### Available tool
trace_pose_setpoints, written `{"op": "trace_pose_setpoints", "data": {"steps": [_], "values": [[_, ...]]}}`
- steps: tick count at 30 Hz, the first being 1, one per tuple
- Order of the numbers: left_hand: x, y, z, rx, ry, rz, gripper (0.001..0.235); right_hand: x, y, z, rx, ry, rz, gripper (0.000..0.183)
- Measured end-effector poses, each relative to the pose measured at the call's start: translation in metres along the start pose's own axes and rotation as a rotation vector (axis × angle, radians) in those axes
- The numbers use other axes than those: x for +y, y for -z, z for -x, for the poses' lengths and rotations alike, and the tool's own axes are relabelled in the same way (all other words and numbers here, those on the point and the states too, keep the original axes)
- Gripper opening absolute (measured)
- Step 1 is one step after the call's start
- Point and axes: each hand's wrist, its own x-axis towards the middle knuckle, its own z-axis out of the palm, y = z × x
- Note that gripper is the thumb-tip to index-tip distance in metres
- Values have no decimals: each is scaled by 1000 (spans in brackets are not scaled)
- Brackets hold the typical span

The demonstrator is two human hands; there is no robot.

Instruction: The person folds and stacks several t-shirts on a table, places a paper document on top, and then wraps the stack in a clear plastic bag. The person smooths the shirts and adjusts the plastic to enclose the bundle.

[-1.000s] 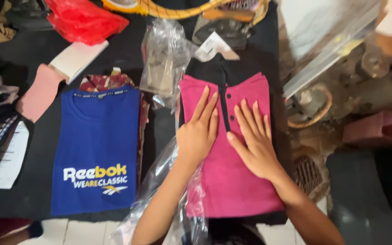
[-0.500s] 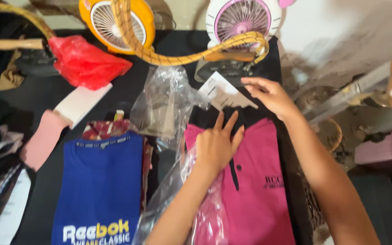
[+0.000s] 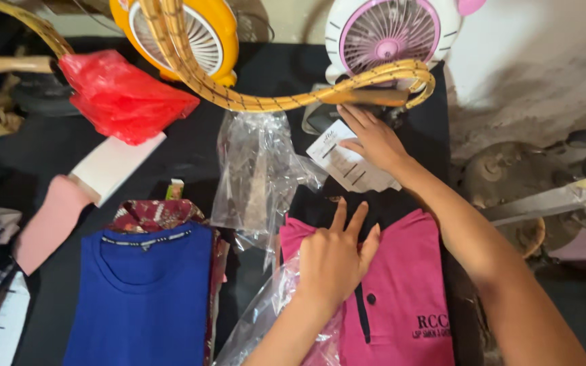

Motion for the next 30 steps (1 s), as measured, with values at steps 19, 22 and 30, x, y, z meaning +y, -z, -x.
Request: {"op": "trace_pose_setpoints", "data": {"steps": [19, 22, 30], "values": [[-8, 10, 2, 30, -29, 90, 46, -60, 102, 20, 238, -61, -406, 14], [-26, 21, 8, 159, -106, 559, 31, -101, 152, 65, 297, -161, -591, 16], [-48, 67, 84, 47, 423, 1138, 39, -223, 182, 220, 265, -35, -430, 27]]}}
